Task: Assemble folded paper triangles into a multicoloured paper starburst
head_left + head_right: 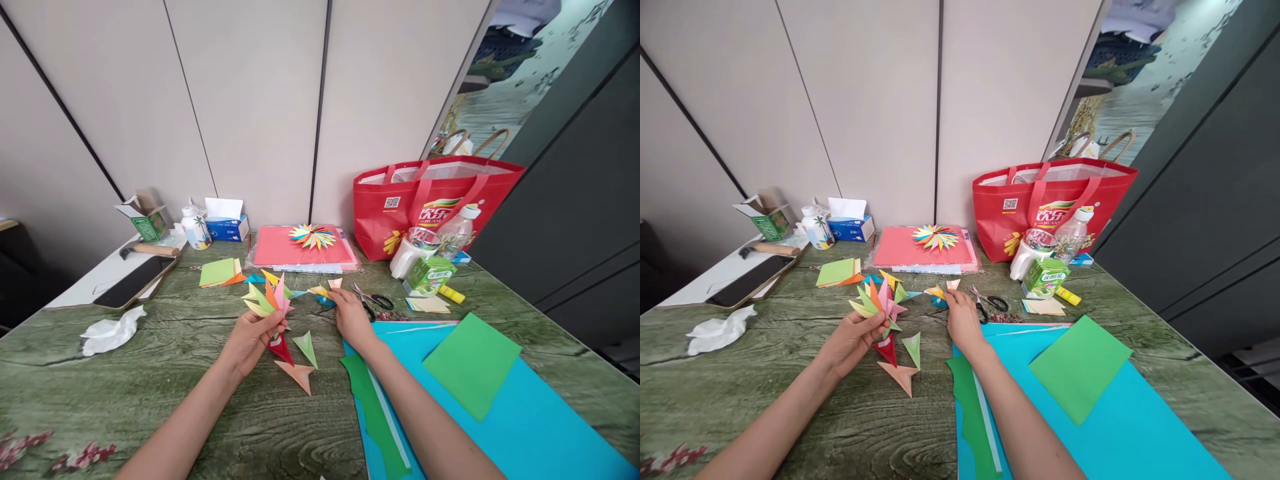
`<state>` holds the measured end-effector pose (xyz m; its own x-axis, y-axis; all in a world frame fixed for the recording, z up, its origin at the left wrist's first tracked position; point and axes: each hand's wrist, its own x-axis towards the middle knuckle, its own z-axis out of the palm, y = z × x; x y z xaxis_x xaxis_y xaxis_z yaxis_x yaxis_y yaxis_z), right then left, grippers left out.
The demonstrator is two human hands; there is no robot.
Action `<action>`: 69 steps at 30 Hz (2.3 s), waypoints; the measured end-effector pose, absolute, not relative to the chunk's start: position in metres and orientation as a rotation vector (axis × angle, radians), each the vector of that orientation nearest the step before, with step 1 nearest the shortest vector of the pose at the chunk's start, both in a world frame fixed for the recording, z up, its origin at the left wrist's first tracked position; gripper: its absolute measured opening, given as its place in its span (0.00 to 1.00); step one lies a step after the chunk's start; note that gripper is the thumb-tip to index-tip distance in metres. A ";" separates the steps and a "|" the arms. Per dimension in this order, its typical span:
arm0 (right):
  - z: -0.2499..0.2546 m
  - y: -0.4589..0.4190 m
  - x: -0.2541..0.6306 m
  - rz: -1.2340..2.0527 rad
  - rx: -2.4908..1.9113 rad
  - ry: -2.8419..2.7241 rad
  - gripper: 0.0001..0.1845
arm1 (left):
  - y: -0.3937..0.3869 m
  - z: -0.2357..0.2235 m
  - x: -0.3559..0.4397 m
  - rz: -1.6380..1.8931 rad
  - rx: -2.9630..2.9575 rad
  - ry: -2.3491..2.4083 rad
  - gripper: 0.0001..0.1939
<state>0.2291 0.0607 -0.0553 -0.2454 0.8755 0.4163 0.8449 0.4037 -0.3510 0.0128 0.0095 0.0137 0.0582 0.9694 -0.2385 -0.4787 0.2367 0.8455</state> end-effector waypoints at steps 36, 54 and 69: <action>0.002 0.044 0.218 1.114 -1.116 -1.459 0.18 | 0.010 0.010 0.014 1.269 0.880 1.060 0.13; -0.032 0.048 0.199 0.135 -1.178 -2.205 0.21 | 0.011 -0.001 0.017 1.301 0.830 1.050 0.13; -0.032 0.046 0.202 0.001 -1.398 -2.271 0.09 | 0.012 -0.004 0.016 1.235 0.839 1.053 0.14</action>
